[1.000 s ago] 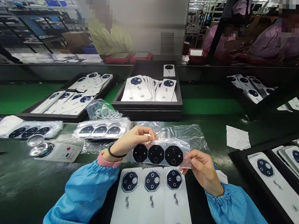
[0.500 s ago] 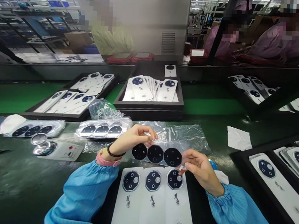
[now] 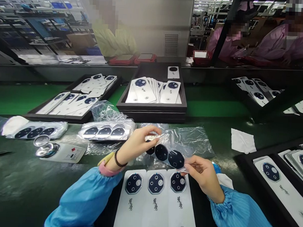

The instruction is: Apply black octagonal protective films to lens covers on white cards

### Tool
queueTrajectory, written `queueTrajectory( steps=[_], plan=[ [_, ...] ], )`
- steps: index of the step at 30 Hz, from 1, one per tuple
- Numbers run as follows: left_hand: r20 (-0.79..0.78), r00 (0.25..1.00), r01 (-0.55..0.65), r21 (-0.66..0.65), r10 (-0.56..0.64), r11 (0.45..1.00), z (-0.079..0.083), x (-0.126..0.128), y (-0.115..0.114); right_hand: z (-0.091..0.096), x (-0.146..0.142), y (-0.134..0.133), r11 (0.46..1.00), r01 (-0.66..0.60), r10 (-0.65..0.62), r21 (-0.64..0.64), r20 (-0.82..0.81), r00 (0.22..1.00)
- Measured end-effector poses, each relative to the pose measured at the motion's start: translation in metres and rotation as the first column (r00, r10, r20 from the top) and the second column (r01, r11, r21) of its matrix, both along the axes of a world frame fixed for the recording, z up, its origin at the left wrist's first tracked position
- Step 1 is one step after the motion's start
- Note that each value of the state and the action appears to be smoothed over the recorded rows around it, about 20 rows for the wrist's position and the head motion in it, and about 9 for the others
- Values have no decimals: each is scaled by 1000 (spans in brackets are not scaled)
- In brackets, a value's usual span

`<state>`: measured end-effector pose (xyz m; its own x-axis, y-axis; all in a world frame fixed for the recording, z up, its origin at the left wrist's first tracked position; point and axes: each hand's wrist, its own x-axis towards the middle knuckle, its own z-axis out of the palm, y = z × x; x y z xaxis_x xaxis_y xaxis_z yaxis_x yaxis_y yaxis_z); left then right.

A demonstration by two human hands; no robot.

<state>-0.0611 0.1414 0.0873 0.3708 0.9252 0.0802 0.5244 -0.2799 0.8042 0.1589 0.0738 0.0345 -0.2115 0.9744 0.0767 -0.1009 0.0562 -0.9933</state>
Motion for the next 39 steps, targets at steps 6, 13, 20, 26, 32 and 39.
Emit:
queueTrajectory(
  steps=[6, 13, 20, 26, 32, 39],
  plan=[
    [-111, 993, 93, 538, -39, 838, -9, 40, -51, -7, -4, -11, 869, 202, -332, 452, 231, 915],
    [-173, 975, 201, 414, -140, 888, -19, 56, -68, -7, -9, -16, 756, 167, -421, 633, 274, 865],
    [44, 986, 153, 189, -164, 970, -11, 54, -60, -8, -11, -18, 854, 275, -392, 442, 199, 898],
    [189, 978, 66, 95, -83, 993, -13, 55, -57, -14, -10, -16, 943, 325, -321, 72, -68, 945],
    [338, 941, 7, 63, -28, 998, -17, 53, -58, -17, -11, -16, 971, 219, -236, -99, -231, 944],
    [707, 699, -93, -60, 108, 994, -25, 49, -45, -10, -12, -9, 952, 52, -147, -302, -299, 943]
  ],
)
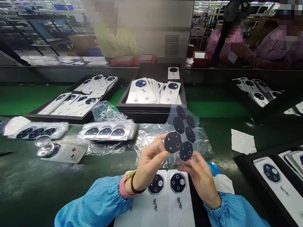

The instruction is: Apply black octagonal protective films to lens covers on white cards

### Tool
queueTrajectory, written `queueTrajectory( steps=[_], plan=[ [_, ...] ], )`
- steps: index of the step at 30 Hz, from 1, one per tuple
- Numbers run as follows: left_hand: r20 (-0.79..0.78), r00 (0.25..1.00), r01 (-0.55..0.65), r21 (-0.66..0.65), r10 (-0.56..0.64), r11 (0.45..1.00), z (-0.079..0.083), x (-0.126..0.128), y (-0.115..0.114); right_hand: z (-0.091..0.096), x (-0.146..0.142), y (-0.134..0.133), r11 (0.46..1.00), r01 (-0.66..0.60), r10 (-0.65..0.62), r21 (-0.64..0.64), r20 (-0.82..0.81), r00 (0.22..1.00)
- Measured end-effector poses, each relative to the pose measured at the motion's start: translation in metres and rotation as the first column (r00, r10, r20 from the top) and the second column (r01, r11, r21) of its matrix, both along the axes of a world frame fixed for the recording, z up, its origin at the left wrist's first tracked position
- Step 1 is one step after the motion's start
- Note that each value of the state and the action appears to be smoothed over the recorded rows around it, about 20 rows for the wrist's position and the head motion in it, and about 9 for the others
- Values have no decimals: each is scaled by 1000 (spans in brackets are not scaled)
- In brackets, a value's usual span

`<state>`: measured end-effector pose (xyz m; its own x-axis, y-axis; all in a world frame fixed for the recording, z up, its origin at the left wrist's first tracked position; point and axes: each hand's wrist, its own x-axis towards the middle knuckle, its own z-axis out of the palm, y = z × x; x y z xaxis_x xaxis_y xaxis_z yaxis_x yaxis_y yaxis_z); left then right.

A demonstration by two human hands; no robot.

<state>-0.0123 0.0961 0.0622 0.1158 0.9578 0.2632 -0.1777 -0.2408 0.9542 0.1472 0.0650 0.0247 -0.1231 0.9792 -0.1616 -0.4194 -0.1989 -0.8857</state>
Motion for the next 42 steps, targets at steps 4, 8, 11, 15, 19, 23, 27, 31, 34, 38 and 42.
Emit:
queueTrajectory(
  steps=[4, 8, 11, 15, 19, 23, 27, 31, 34, 38, 42],
  plan=[
    [206, 978, 12, -79, 4, 997, 12, -3, 10, -3, 3, 5, 999, 49, -50, 6, 76, 996],
    [233, 972, 25, -133, 7, 991, 24, -8, 13, -12, 6, 6, 974, 91, -149, 209, 286, 946],
    [216, 976, 53, -184, -13, 981, 29, -11, 10, -17, 5, 4, 869, 56, -351, 492, 533, 770],
    [-13, 994, 107, -160, -110, 981, 30, -12, -1, -18, 3, -2, 723, -144, -446, 676, 616, 649],
    [-316, 892, 345, 12, -324, 938, 28, -11, -12, -13, 3, -4, 829, -63, -258, 555, 480, 838],
    [-474, 875, 235, 233, -101, 944, 20, -17, -4, -3, 5, 5, 946, 132, -167, 295, 94, 982],
    [-434, 873, -142, 208, 222, 968, 5, -31, 24, 8, 10, 13, 975, 139, -111, 175, -162, 980],
    [-165, 963, 137, -378, -212, 915, -4, -37, 43, 10, 14, 13, 995, 77, -60, 67, -224, 973],
    [32, 915, 369, -469, -402, 803, -3, -34, 44, 9, 14, 14, 1000, 24, -21, 7, -256, 966],
    [-75, 974, 165, -403, -213, 900, 3, -34, 42, 11, 17, 20, 1000, 19, -22, -18, -205, 978],
    [-143, 982, 55, -412, -124, 909, 2, -42, 43, 9, 28, 28, 994, 86, -87, -73, -11, 996]
  ],
)
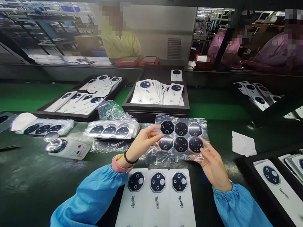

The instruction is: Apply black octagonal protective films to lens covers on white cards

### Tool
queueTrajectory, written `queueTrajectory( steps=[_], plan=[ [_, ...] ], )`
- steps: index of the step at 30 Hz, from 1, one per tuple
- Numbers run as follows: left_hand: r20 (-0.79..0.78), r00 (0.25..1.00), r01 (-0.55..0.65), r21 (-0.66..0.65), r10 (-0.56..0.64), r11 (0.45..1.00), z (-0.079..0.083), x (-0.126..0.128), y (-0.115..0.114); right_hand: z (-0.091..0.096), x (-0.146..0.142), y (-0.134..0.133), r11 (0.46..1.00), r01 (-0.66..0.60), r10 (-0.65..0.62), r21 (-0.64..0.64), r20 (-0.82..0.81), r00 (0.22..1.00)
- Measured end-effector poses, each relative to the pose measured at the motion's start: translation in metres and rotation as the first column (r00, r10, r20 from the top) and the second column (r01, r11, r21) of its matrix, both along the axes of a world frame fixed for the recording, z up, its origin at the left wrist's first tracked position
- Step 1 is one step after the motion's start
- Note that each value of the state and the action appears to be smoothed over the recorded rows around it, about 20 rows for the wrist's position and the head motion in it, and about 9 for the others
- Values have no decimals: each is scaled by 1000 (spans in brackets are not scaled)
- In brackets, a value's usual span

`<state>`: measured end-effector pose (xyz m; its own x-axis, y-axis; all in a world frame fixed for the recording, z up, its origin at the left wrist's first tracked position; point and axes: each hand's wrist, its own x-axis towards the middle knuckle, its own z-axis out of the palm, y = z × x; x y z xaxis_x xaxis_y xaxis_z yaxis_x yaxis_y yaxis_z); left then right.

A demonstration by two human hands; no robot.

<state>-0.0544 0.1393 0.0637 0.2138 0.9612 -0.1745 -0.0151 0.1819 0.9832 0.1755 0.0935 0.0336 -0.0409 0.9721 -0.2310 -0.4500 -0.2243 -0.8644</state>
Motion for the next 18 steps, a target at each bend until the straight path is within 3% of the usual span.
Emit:
queueTrajectory(
  steps=[5, 7, 12, 18],
  plan=[
    [-79, 997, -13, -77, 7, 997, -14, -8, 3, -15, 7, 9, 998, 59, -51, -13, 339, 939],
    [-105, 994, -14, -101, 3, 995, -20, -9, 4, -21, 6, 12, 997, 81, -72, -7, 406, 911],
    [-152, 988, -11, -125, -8, 992, -27, -5, 5, -20, 7, 14, 998, 63, -51, -16, 408, 912],
    [-217, 976, 6, -137, -36, 991, -21, 8, 7, -9, 26, 15, 993, 109, -82, -40, 425, 901]
  ],
)
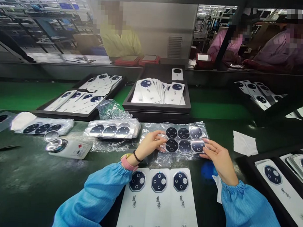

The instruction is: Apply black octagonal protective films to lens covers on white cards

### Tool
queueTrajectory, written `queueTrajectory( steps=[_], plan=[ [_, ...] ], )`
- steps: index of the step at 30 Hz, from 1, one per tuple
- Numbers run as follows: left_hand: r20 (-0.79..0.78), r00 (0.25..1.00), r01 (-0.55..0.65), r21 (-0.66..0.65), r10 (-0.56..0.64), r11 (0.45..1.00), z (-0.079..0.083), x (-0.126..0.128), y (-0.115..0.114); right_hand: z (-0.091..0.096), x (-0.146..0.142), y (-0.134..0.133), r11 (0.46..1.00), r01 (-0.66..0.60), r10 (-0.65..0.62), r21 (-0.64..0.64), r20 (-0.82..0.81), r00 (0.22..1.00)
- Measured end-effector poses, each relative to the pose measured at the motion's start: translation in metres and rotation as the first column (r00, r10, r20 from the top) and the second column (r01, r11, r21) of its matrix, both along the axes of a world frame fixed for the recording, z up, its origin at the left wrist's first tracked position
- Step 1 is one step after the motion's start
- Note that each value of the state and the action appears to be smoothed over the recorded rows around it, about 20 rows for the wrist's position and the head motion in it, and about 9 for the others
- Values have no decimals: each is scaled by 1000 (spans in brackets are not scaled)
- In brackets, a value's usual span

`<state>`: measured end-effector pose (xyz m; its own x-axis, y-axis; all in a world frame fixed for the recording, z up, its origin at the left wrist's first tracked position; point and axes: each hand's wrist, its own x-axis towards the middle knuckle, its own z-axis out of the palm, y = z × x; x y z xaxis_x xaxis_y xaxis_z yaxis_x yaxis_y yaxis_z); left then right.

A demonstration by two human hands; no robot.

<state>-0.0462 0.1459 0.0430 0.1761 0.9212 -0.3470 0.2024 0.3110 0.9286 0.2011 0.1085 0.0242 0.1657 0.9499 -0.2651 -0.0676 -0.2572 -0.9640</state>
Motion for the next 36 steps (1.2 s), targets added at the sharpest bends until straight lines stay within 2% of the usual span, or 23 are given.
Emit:
queueTrajectory(
  steps=[4, 12, 24, 32, 36],
  plan=[
    [-96, 995, 37, 4, -36, 999, 1, 11, 8, 3, 11, 2, 999, 35, -34, -23, 29, 999],
    [-356, 929, 123, 47, -99, 991, 4, 23, 12, -1, 21, 4, 1000, 2, 0, -31, 63, 998],
    [-553, 827, 201, 119, -103, 972, 2, 25, 12, -6, 23, 10, 1000, 0, 2, -26, 82, 997],
    [-677, 724, 310, 148, -133, 939, -7, 22, 16, -3, 32, 12, 999, 19, -12, -45, 154, 988],
    [-770, 636, 378, 256, -49, 890, -12, 20, 12, -2, 35, 11, 999, 16, -9, -46, 149, 989]
  ],
)
